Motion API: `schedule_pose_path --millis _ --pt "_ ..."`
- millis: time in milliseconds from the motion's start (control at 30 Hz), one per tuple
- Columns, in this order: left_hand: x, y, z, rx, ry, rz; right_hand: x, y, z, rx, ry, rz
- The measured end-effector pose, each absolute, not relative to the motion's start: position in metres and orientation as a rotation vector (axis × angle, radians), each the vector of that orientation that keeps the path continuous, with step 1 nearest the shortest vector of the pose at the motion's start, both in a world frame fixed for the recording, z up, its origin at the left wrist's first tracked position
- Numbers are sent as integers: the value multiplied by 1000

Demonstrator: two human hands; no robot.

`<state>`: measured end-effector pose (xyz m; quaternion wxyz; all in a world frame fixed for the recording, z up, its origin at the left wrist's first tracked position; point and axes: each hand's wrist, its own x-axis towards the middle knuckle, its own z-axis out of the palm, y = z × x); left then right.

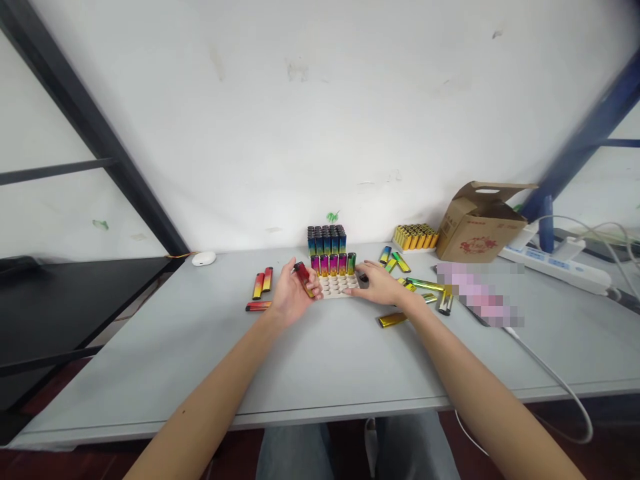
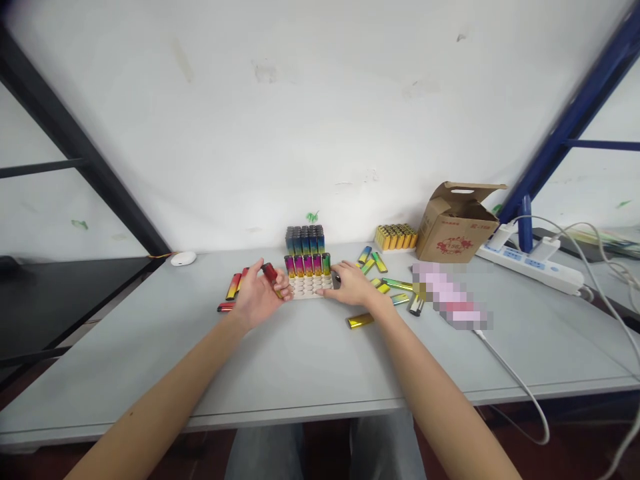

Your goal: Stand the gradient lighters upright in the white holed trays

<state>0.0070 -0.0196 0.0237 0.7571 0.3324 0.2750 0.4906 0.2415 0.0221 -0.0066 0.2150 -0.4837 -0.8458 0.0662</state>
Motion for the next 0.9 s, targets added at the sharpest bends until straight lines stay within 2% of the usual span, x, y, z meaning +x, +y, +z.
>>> schedule_pose_path --millis 367,900 --pt "9 -22 23 841 664 863 250 29 -16 -1321 -2417 201" --pt "15 -22 22 885 790 1074 248 25 -14 -1355 -2438 203"
